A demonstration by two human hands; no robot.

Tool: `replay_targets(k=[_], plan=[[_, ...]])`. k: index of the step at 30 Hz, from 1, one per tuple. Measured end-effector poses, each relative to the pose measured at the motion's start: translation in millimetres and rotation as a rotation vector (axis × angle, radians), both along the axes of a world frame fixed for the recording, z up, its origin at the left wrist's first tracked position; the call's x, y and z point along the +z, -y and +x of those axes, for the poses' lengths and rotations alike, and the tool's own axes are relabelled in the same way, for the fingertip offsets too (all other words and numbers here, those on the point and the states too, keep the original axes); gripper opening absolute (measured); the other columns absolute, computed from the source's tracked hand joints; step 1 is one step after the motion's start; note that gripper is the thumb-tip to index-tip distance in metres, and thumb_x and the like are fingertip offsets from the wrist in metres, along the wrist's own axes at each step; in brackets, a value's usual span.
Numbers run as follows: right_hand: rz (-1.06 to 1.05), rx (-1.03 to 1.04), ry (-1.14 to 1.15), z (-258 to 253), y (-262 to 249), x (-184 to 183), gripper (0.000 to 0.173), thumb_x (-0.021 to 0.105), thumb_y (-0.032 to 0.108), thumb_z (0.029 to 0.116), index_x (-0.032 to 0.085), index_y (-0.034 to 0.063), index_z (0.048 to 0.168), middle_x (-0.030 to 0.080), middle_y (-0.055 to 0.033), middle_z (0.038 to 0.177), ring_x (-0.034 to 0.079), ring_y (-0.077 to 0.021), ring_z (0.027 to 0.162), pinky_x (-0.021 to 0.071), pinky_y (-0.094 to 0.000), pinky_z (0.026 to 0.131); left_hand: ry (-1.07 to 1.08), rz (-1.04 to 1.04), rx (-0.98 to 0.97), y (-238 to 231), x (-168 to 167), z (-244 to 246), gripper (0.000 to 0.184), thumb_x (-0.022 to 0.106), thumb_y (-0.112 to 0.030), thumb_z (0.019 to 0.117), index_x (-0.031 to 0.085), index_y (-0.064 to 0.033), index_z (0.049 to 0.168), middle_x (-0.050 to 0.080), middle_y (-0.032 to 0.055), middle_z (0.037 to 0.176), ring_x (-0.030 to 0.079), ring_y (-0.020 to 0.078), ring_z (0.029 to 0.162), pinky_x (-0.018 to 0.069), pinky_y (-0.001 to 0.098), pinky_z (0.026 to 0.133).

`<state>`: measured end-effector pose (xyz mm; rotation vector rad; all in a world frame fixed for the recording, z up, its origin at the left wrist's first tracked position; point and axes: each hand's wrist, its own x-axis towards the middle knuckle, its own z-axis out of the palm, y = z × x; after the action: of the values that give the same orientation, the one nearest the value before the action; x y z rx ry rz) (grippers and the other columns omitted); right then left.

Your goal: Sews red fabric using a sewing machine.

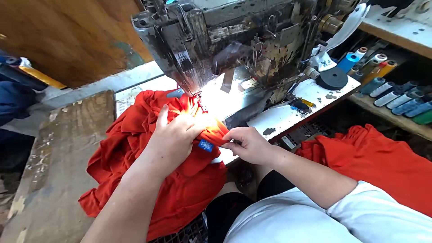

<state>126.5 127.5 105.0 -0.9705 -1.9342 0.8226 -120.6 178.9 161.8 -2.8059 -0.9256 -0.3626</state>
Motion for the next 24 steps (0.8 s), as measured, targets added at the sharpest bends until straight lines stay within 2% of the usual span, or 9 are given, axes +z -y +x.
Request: replay_targets(k=[4,6,9,11,13,15,17,21,24], plan=[[0.092,-0.06,0.019,-11.2,-26.2,-4.6,0.014,0.065,0.011,0.0985,0.075,0.0015,0.097,0.071,-0.0072,0.086,0.067,-0.0118,0.073,0.0582,-0.0303,0.069,-0.007,-0.024,0.09,-20.6,8.8,-2.1,0.042,0.065,0.008,0.0839,0.075,-0.0157,0.117,0.072,0.0065,0.117,0.064,0.0325,0.121,0.0224,0.0766,0.115],[0.173,-0.097,0.013,-16.6,-35.8,-9.0,0.011,0.066,0.008,0.0963,0.076,0.0037,0.098,0.072,-0.0072,0.088,0.068,-0.014,0.075,0.059,-0.0332,0.071,-0.056,-0.015,0.18,-20.2,11.8,-2.1,0.038,0.067,0.006,0.0851,0.074,-0.0146,0.117,0.07,0.0081,0.118,0.062,0.0334,0.123,0.021,0.0747,0.116],[0.262,-0.136,-0.063,-24.2,-41.3,-22.1,0.014,0.065,0.005,0.0949,0.078,0.004,0.101,0.073,-0.0078,0.09,0.069,-0.0145,0.076,0.0593,-0.0333,0.071,-0.09,-0.036,0.29,1.2,16.2,18.5,0.033,0.067,0.0,0.0848,0.073,-0.0068,0.117,0.067,0.0167,0.124,0.058,0.0412,0.127,0.0192,0.0803,0.112],[0.325,-0.142,-0.101,-26.8,-37.6,-34.3,0.018,0.062,0.002,0.0956,0.077,0.0022,0.106,0.075,-0.0093,0.1,0.072,-0.0152,0.087,0.0615,-0.0342,0.08,-0.022,-0.05,0.197,18.3,12.0,38.0,0.027,0.066,-0.004,0.0848,0.074,-0.0046,0.111,0.068,0.0173,0.121,0.059,0.0409,0.124,0.0252,0.076,0.113],[0.364,-0.128,-0.141,-24.2,-28.7,-43.7,0.02,0.059,-0.001,0.095,0.076,-0.0013,0.106,0.074,-0.0142,0.11,0.073,-0.017,0.097,0.0607,-0.0335,0.087,0.091,-0.039,0.084,23.9,-5.8,50.4,0.027,0.062,-0.007,0.0886,0.073,-0.0018,0.112,0.07,0.0162,0.119,0.064,0.0365,0.117,0.0411,0.0621,0.108],[0.352,-0.086,-0.202,-14.2,-18.4,-45.3,0.025,0.053,-0.001,0.0958,0.076,-0.0008,0.107,0.069,-0.019,0.123,0.07,-0.0133,0.092,0.0597,-0.0277,0.081,0.181,-0.012,0.089,19.9,-23.9,54.2,0.029,0.056,-0.012,0.0939,0.072,0.0003,0.114,0.07,0.0168,0.121,0.066,0.0341,0.116,0.049,0.0537,0.104],[0.315,-0.043,-0.262,6.5,-14.2,-39.1,0.024,0.051,0.001,0.0993,0.075,0.0006,0.103,0.065,-0.0181,0.131,0.069,-0.0085,0.086,0.0595,-0.0233,0.073,0.244,0.003,0.14,12.8,-35.0,50.4,0.03,0.052,-0.016,0.0974,0.072,0.0002,0.115,0.069,0.0176,0.12,0.065,0.0342,0.116,0.0512,0.0516,0.099],[0.281,-0.125,-0.294,62.9,-13.6,-9.8,0.023,0.051,0.002,0.1007,0.074,0.0033,0.097,0.069,-0.0096,0.123,0.069,-0.0082,0.079,0.0615,-0.025,0.065,0.286,-0.017,0.169,4.1,-37.4,45.7,0.033,0.049,-0.016,0.0964,0.073,-0.0011,0.114,0.07,0.017,0.119,0.065,0.0337,0.117,0.0493,0.0527,0.102],[0.396,-0.222,-0.283,112.0,-15.6,20.2,0.022,0.053,0.003,0.102,0.074,0.0077,0.101,0.071,-0.0038,0.121,0.069,-0.0062,0.077,0.0609,-0.0235,0.064,0.327,-0.046,0.189,-0.6,-31.1,47.4,0.03,0.047,-0.016,0.0952,0.074,-0.0041,0.104,0.07,0.0124,0.106,0.067,0.0288,0.104,0.0524,0.0482,0.09]])
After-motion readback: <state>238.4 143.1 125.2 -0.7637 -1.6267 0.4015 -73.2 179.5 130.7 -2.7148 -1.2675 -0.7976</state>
